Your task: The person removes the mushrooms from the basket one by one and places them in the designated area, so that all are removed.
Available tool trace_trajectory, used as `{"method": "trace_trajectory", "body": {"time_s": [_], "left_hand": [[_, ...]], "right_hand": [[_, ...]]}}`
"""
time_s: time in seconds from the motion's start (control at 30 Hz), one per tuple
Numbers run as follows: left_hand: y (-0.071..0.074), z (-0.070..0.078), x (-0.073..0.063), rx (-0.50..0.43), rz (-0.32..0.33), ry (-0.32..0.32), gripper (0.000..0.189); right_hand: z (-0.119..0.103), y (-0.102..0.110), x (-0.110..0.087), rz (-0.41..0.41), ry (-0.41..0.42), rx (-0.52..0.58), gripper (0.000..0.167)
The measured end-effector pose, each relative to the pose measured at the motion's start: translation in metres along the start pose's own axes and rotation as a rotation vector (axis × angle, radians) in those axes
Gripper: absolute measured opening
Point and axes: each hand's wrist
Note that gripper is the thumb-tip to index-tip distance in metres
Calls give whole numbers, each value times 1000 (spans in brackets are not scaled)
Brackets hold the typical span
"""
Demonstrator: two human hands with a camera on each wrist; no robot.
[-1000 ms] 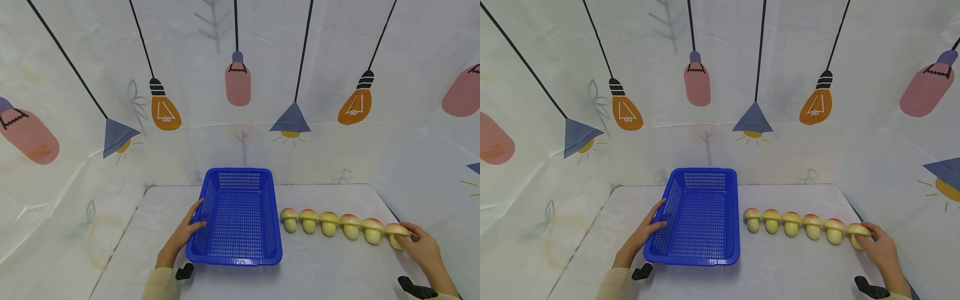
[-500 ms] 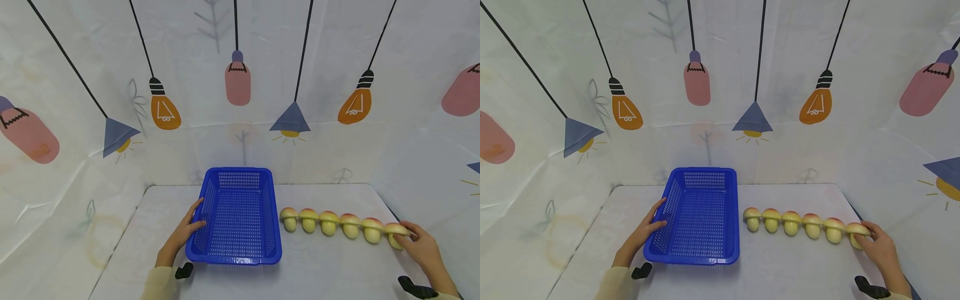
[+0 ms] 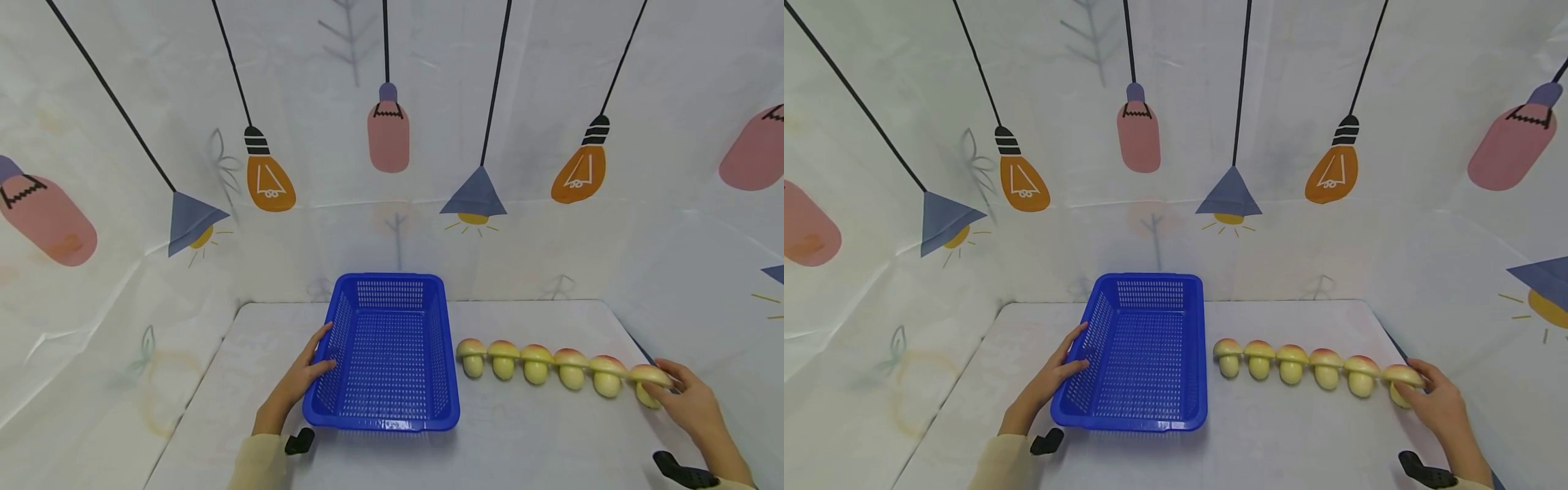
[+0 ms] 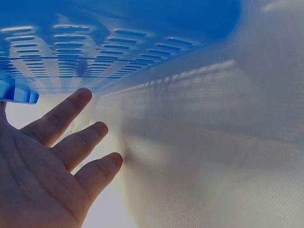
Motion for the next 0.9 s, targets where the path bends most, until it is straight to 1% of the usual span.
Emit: {"method": "trace_trajectory", "body": {"time_s": [0.17, 0.3, 0.4, 0.5, 0.6, 0.73, 0.77, 0.9], "left_hand": [[0, 1, 0, -4, -4, -8, 78], [0, 1, 0, -11, -8, -10, 77], [0, 1, -1, -16, -8, -11, 77], [0, 1, -1, -13, -8, -14, 77], [0, 1, -1, -14, -11, -18, 77], [0, 0, 0, -14, -11, -21, 77], [0, 0, 0, -12, -10, -23, 77], [1, -1, 0, -8, -10, -23, 78]], "right_hand": [[-2, -2, -1, -7, -13, 13, 67], [-1, -3, 0, 17, 11, -11, 64], [1, -4, 1, 13, 30, -22, 64], [4, -4, 3, -26, 19, -20, 70], [5, -5, 4, -54, -24, -19, 76], [2, -6, 4, -53, -60, -34, 77], [1, -6, 3, -48, -62, -37, 76], [-1, -7, 3, -41, -31, -61, 73]]}}
Point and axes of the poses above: each hand's wrist, its own x-axis towards the middle knuckle, its own y-axis out of the back of the hand, z = x × y, and after that the axes turned 1 degree about -z, right-handed
